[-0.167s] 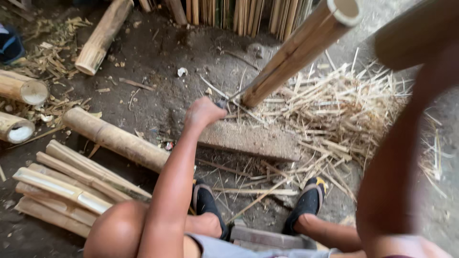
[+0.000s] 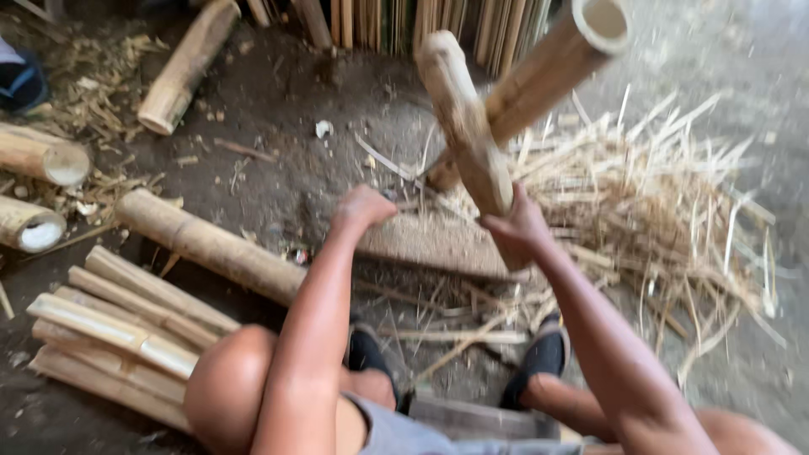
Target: The person splits a bamboo pole into smaller strips using a knife and a wooden mallet. They position the bamboo on a wooden block, strike the knife with the mallet to split the material, and then use the knife to shave and smooth the resulting strips.
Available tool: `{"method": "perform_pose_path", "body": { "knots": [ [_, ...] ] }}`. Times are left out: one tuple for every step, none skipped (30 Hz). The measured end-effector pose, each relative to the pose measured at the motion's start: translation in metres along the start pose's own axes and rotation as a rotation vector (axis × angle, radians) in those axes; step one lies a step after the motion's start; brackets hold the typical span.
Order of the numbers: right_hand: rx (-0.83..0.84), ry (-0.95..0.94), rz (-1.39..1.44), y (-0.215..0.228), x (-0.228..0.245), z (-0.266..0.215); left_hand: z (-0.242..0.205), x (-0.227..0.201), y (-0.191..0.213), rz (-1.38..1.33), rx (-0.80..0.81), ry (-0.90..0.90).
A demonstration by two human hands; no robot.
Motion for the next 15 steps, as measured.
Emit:
{"method": "perform_pose_path", "body": {
  "knots": [
    [0.03, -0.027, 0.002, -0.003, -0.002, -0.009, -0.002, 0.009, -0.013, 0.011, 0.049, 0.02],
    [0.031, -0.014, 0.002, 0.004, 0.008, -0.006, 0.007, 0.005, -0.013, -0.009, 0.078, -0.003],
    [0.004, -0.007, 0.083, 0.014, 0.016, -0.009, 0.014, 0.0, -0.012, -0.027, 0.108, -0.026],
    [0.003, -0.017, 0.159, 0.016, 0.016, -0.023, 0.007, 0.004, -0.019, -0.049, 0.159, -0.028],
    [0.003, -0.028, 0.235, 0.022, 0.016, -0.037, 0.001, 0.008, -0.019, -0.074, 0.117, 0.007],
    [-0.034, 0.009, 0.321, 0.035, 0.021, -0.044, 0.0, 0.005, -0.012, -0.1, 0.062, 0.033],
    [-0.071, 0.046, 0.408, 0.052, 0.024, -0.05, -0.002, 0.0, -0.004, -0.127, 0.006, 0.059],
    [-0.106, 0.092, 0.478, 0.07, 0.028, -0.053, -0.004, -0.009, 0.005, -0.066, 0.001, 0.034],
    [-0.161, 0.182, 0.528, 0.09, 0.033, -0.051, -0.004, -0.021, 0.014, -0.004, -0.004, 0.011],
    [-0.236, 0.299, 0.568, 0.117, 0.038, -0.045, -0.003, -0.034, 0.026, 0.06, -0.011, -0.022],
    [-0.302, 0.404, 0.598, 0.141, 0.041, -0.033, -0.003, -0.041, 0.037, 0.058, 0.033, -0.006],
    [-0.367, 0.485, 0.601, 0.158, 0.039, -0.022, -0.004, -0.045, 0.043, 0.056, 0.089, 0.01],
    [-0.413, 0.541, 0.588, 0.169, 0.035, -0.007, -0.005, -0.049, 0.047, 0.054, 0.144, 0.026],
    [-0.444, 0.562, 0.561, 0.168, 0.03, 0.013, -0.002, -0.054, 0.052, 0.079, 0.14, 0.018],
    [-0.458, 0.562, 0.519, 0.159, 0.024, 0.033, 0.003, -0.056, 0.057, 0.104, 0.136, 0.009]
  ]
}}
Point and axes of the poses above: each hand's wrist, its own z-axis towards the middle knuckle, its own y-axis out of the back of the hand, x = y × z, the point moved 4 cm from there along z, towards the middle knuckle, and after that the axes turned 6 degrees about -y, right-handed, at the moved point
